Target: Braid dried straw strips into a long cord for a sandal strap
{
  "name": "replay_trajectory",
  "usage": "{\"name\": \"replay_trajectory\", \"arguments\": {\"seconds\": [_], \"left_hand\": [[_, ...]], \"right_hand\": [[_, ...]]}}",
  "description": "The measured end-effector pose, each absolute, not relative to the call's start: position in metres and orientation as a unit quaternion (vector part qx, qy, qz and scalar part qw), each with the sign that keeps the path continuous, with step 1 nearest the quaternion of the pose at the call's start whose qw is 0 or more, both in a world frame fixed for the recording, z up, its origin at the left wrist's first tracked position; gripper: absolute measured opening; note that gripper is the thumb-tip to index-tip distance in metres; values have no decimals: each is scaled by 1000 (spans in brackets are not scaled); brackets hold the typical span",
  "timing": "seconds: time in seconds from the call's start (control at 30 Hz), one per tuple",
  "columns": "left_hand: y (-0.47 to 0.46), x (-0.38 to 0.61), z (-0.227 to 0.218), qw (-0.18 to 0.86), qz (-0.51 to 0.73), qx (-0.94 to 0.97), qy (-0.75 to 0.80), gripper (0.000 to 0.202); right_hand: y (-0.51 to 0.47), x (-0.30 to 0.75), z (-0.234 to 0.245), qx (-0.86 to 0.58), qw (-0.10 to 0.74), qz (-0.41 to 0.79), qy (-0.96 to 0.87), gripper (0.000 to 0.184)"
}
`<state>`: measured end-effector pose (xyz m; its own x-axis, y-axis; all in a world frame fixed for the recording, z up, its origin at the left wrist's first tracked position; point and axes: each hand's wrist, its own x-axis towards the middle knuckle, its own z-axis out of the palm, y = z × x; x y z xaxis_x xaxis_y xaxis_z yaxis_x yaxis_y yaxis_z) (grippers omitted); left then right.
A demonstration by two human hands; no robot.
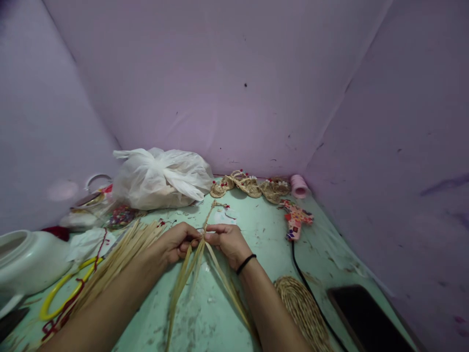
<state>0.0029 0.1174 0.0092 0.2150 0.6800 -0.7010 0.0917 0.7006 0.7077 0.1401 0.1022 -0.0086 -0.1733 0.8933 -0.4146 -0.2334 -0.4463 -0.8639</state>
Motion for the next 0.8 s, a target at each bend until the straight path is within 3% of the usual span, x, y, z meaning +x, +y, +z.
{"name": "replay_trajectory", "arguments": {"seconds": [0.2, 0.37, 0.6, 0.8], "left_hand": [[120, 2, 10, 762, 156, 316, 543, 8], [117, 2, 10, 686, 171, 403, 581, 16], [117, -5, 13, 607, 184, 524, 569, 18], [115, -4, 25, 561, 162, 552, 595, 4]], "right_hand": [[103, 144, -7, -489, 383, 714, -324, 36], [102, 145, -4, -494, 346, 713, -359, 18], [104, 142, -7, -549, 354, 643, -399, 10], [105, 139, -10, -574, 359, 613, -407, 9]]}}
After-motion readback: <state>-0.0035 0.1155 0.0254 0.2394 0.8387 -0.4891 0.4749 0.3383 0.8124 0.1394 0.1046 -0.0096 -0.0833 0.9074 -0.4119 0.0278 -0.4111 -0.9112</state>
